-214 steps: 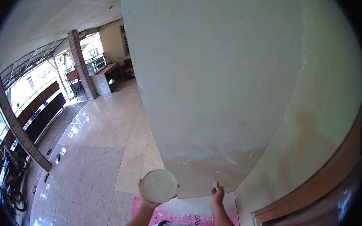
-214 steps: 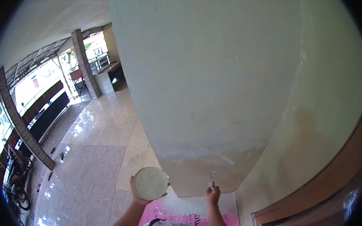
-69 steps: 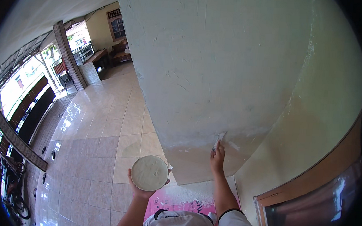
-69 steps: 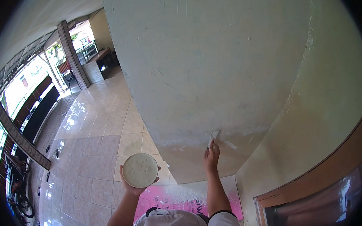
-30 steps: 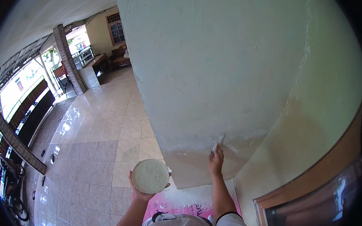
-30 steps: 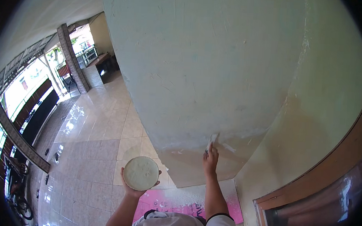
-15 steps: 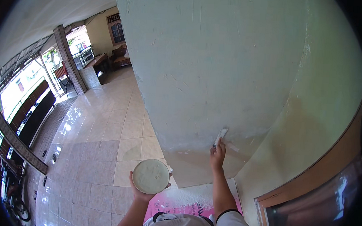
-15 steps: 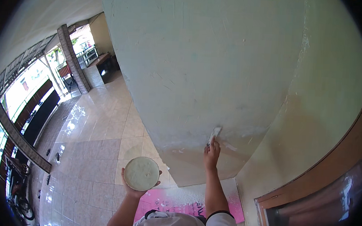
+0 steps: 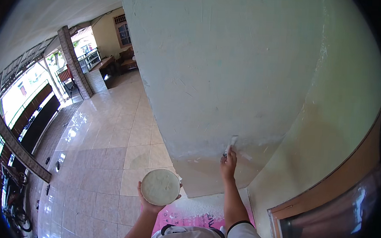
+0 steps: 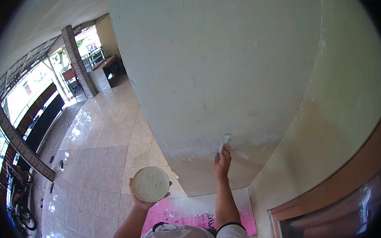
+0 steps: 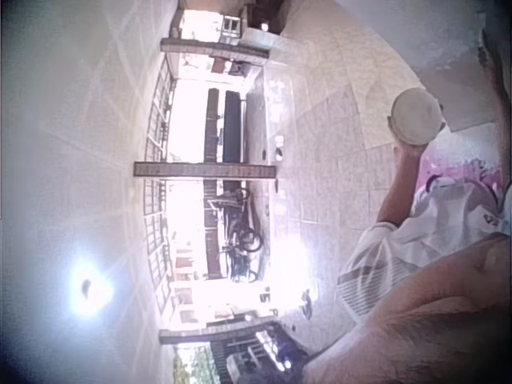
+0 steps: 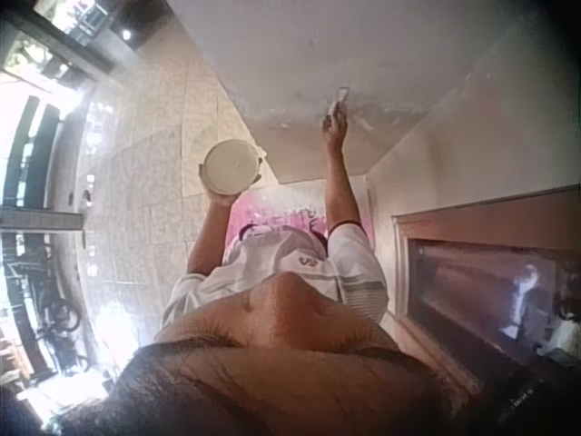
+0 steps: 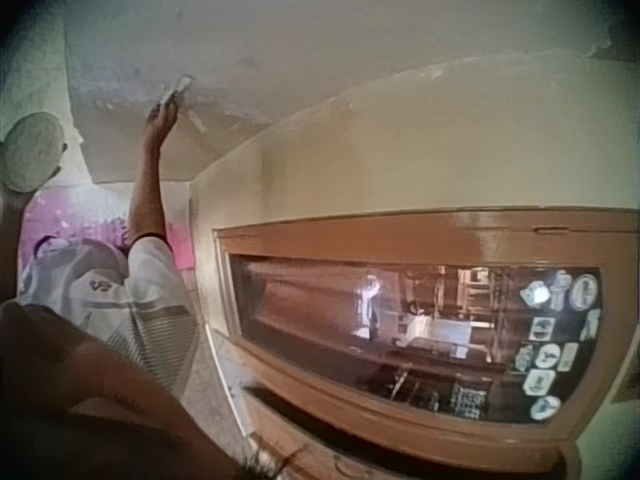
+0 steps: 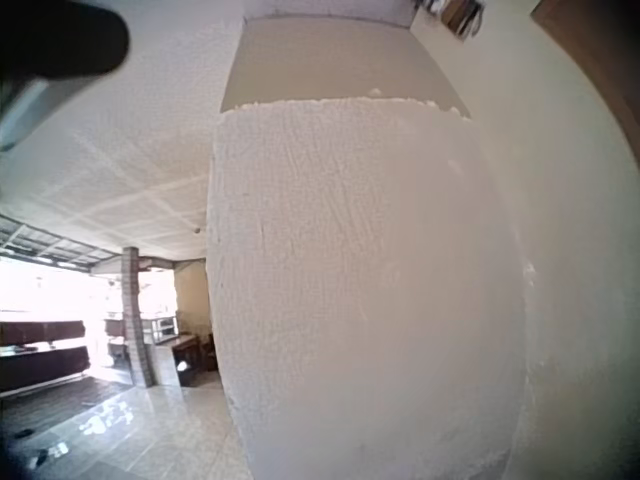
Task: The person applies wall putty to a damaged wall using a putty knife, scooping the putty from a bowl and spreading it onto the wall.
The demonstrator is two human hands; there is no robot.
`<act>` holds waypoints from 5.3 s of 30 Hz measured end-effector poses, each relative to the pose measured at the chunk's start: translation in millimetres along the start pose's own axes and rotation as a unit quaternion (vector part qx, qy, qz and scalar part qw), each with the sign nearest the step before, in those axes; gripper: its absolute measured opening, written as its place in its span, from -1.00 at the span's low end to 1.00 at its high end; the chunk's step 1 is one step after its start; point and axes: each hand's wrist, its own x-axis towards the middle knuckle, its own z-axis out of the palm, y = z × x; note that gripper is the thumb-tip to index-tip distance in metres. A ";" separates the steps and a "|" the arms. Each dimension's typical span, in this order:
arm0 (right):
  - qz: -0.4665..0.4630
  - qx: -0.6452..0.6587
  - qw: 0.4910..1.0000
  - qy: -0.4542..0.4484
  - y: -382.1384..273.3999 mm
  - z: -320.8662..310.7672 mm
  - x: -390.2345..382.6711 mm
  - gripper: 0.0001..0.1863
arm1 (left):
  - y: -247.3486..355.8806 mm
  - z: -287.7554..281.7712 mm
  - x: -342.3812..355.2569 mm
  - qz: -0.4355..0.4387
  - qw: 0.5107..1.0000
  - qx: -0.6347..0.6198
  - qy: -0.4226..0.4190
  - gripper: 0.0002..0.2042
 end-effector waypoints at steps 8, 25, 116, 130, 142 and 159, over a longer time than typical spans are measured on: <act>0.023 -0.131 0.982 -0.135 43.7 11.8 -135.5 -0.14 | -7.2 -6.8 6.2 0.006 0.997 0.073 -0.012 0.02; -0.235 -0.077 0.904 -0.350 -204.7 -234.8 34.9 -0.59 | -94.8 27.0 53.6 -0.012 0.997 0.074 -0.014 -0.04; -0.127 -0.149 0.971 -0.134 -31.8 24.6 -48.9 -0.01 | 21.0 -17.2 -40.8 0.080 0.996 0.001 -0.030 0.03; -0.089 -0.157 0.973 -0.146 -19.0 35.6 -71.8 -0.07 | 36.2 -21.2 -37.4 0.052 0.998 0.026 -0.001 0.02; -0.099 -0.142 0.978 -0.118 -18.5 37.7 -62.6 -0.10 | 40.0 -13.8 -36.8 0.053 0.998 -0.005 -0.016 -0.01; -0.057 -0.128 0.978 -0.152 -1.2 38.3 -91.7 -0.08 | 42.8 -21.5 -30.6 0.040 0.999 0.012 -0.019 0.00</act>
